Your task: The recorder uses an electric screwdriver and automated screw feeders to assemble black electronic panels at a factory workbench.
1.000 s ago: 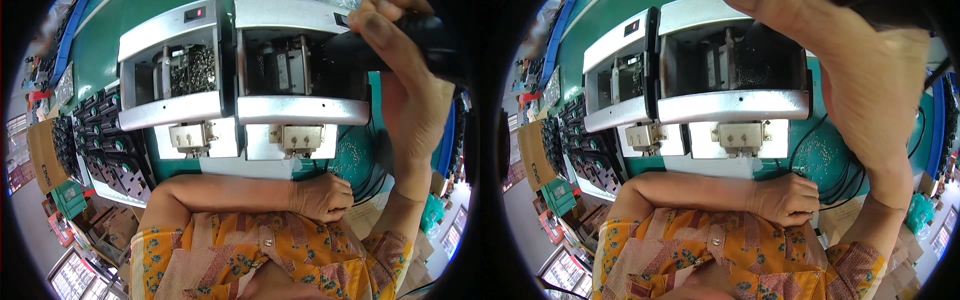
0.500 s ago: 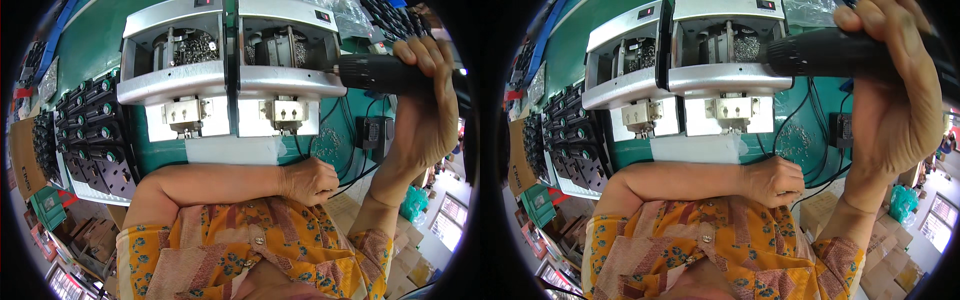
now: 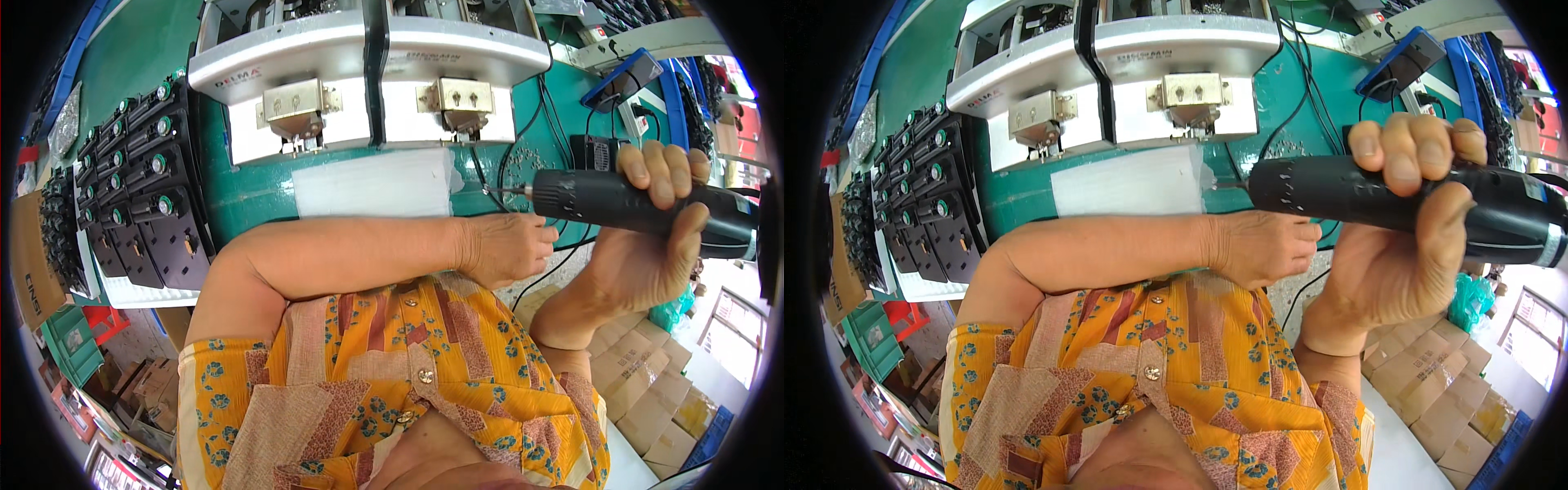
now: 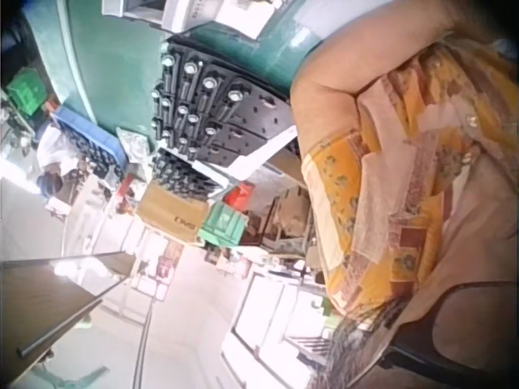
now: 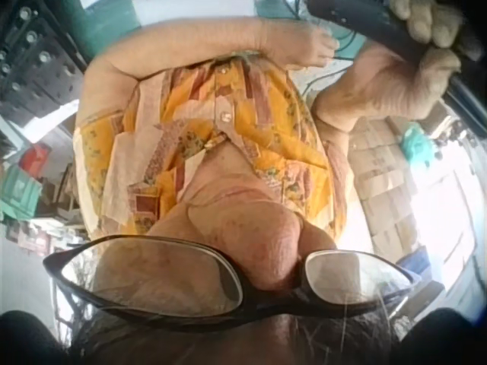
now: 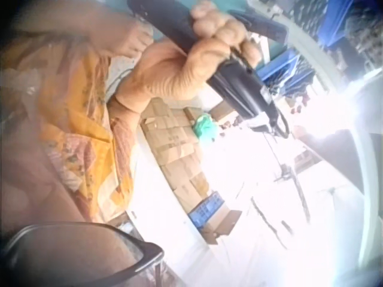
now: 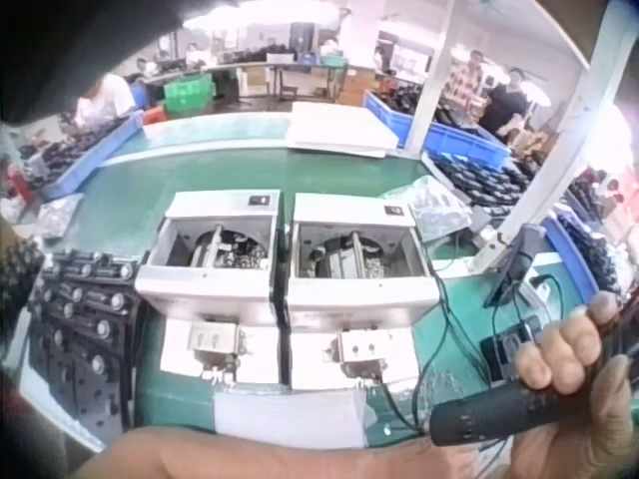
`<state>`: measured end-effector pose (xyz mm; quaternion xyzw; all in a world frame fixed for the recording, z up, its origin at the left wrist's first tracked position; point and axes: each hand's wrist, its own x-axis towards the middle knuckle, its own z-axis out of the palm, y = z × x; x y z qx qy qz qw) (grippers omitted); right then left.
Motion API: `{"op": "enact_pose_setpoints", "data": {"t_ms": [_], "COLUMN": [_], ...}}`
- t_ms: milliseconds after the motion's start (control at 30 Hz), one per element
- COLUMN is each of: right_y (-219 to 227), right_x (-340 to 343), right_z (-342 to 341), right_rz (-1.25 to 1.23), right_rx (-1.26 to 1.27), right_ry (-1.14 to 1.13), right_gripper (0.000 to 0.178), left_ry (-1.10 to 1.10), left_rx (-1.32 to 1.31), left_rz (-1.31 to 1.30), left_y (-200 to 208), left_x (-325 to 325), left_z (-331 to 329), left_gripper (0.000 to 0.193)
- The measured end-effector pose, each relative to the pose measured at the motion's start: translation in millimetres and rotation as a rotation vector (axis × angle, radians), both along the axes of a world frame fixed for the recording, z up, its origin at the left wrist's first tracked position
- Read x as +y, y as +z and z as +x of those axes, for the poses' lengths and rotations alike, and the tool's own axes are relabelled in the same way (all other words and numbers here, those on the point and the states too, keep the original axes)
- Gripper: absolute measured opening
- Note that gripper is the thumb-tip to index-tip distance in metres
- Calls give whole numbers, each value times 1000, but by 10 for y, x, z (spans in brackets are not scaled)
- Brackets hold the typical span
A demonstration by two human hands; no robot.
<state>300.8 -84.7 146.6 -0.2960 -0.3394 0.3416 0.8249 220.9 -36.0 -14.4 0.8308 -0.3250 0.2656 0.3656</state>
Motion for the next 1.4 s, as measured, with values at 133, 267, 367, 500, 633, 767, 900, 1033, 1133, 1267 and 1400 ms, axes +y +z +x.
{"op": "enact_pose_setpoints", "data": {"t_ms": [133,267,367,500,633,767,900,1033,1133,1267,1400], "right_y": [-8,136,199,277,314,217,90,10,-54,-172,-315], "right_x": [-74,-182,-312,-570,-879,-1067,-1077,-1082,-1067,-1032,-915], "right_z": [-106,-122,-132,-107,4,72,1,-44,-56,-3,-42], "right_rz": [70,153,212,304,397,398,351,312,290,226,187], "right_rx": [41,171,186,237,225,170,95,53,-8,-119,-146], "right_ry": [-68,-29,15,2,-71,-130,-188,-212,-279,-498,-578], "right_gripper": [27,22,22,22,22,17,16,14,14,15,20], "left_ry": [56,175,261,240,296,186,-136,56,193,550,628], "left_rx": [-70,-195,-101,129,872,962,818,798,754,695,803], "left_rz": [-44,-48,75,-31,-808,-1280,-1601,-1509,-1358,-1052,-856], "left_y": [19,52,155,342,703,835,937,910,811,502,348], "left_x": [19,-22,-40,-21,72,141,-33,-172,-135,56,58], "left_z": [79,134,94,17,-278,-633,-792,-847,-846,-789,-703], "left_gripper": [15,14,10,5,22,32,32,26,21,13,14]}}
